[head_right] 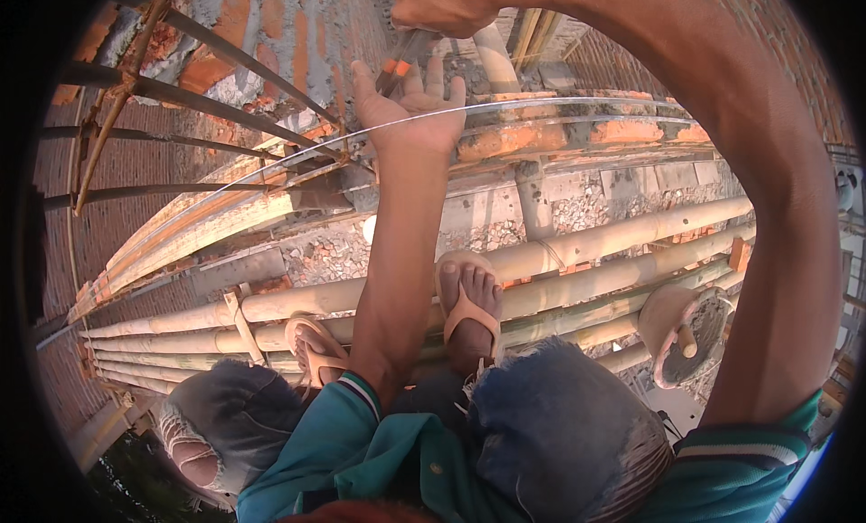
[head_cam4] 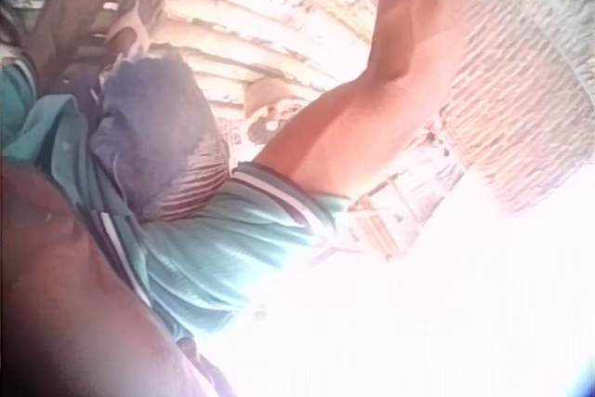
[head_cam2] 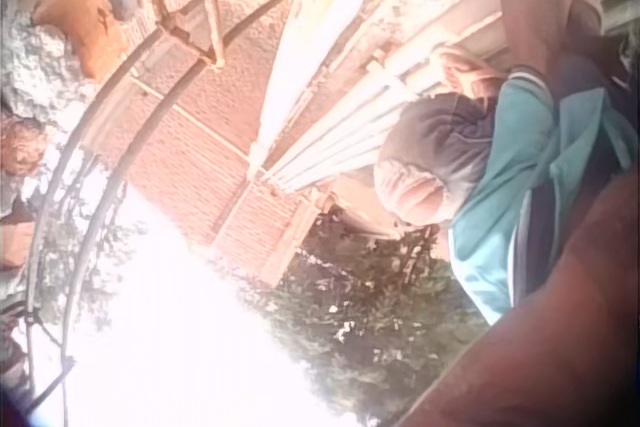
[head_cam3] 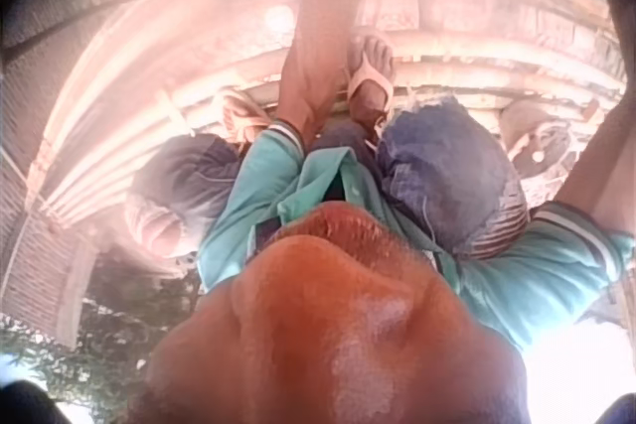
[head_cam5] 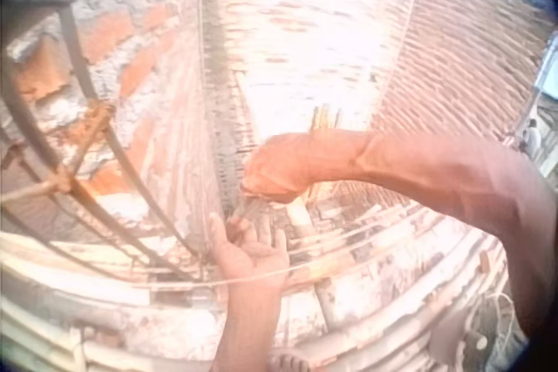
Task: The person stands on bamboo scaffolding and uses pliers to twist metal wire around bamboo poles, securing them together. The person repeatedly wraps and tightens the wire at multiple points along the structure.
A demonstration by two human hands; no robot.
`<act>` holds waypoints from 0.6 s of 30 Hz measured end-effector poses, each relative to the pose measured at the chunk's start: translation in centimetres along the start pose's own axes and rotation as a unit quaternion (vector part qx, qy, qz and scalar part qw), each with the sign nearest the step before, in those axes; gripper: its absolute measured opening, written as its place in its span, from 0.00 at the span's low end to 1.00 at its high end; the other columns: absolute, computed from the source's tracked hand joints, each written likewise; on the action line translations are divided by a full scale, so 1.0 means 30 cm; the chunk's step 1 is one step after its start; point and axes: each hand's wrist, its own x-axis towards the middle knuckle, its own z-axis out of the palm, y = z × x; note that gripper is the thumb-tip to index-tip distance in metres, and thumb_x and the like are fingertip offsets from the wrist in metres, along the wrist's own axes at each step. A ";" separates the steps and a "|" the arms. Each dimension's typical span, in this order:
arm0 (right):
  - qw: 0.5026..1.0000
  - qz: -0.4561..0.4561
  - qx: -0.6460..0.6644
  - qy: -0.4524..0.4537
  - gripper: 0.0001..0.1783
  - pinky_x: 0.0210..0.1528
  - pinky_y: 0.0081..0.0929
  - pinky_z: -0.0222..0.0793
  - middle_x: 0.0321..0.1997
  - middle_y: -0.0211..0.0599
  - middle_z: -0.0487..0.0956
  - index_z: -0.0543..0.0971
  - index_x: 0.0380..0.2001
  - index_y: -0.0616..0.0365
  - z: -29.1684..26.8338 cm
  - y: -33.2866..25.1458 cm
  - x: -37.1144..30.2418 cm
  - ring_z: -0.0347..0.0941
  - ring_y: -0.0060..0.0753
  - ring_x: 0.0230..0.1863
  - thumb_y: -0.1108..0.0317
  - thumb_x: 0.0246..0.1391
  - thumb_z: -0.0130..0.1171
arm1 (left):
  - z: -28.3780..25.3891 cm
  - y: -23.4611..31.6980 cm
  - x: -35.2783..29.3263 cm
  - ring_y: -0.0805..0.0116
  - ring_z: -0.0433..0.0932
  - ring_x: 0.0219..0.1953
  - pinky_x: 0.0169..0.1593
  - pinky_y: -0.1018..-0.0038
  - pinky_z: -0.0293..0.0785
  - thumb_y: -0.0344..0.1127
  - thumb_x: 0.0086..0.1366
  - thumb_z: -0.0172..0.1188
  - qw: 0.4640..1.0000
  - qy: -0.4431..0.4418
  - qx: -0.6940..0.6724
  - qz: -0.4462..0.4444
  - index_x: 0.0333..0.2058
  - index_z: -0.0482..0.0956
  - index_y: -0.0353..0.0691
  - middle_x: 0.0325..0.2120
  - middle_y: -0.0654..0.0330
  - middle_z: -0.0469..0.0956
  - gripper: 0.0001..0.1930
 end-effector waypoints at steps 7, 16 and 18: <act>0.993 0.009 0.050 -0.108 0.14 0.39 0.46 0.76 0.35 0.48 0.84 0.84 0.39 0.62 -0.184 0.009 -0.031 0.80 0.46 0.37 0.64 0.52 0.66 | -0.002 0.003 0.054 0.59 0.73 0.62 0.65 0.61 0.74 0.71 0.67 0.53 0.995 -0.003 -0.097 -0.021 0.45 0.74 0.48 0.49 0.66 0.77 0.30; 0.971 -0.154 -0.092 0.159 0.13 0.37 0.51 0.78 0.31 0.50 0.84 0.79 0.40 0.62 0.052 0.069 -0.030 0.83 0.53 0.35 0.66 0.53 0.59 | -0.020 -0.012 -0.051 0.60 0.69 0.66 0.71 0.57 0.66 0.55 0.76 0.53 0.996 -0.086 0.000 0.016 0.56 0.72 0.50 0.58 0.61 0.72 0.20; 0.980 -0.132 -0.080 0.121 0.13 0.38 0.50 0.79 0.31 0.51 0.84 0.80 0.39 0.63 0.046 0.062 -0.044 0.83 0.55 0.36 0.66 0.52 0.61 | -0.057 -0.027 -0.071 0.60 0.69 0.66 0.71 0.56 0.64 0.50 0.78 0.52 0.991 -0.130 -0.018 0.000 0.58 0.70 0.50 0.61 0.59 0.69 0.18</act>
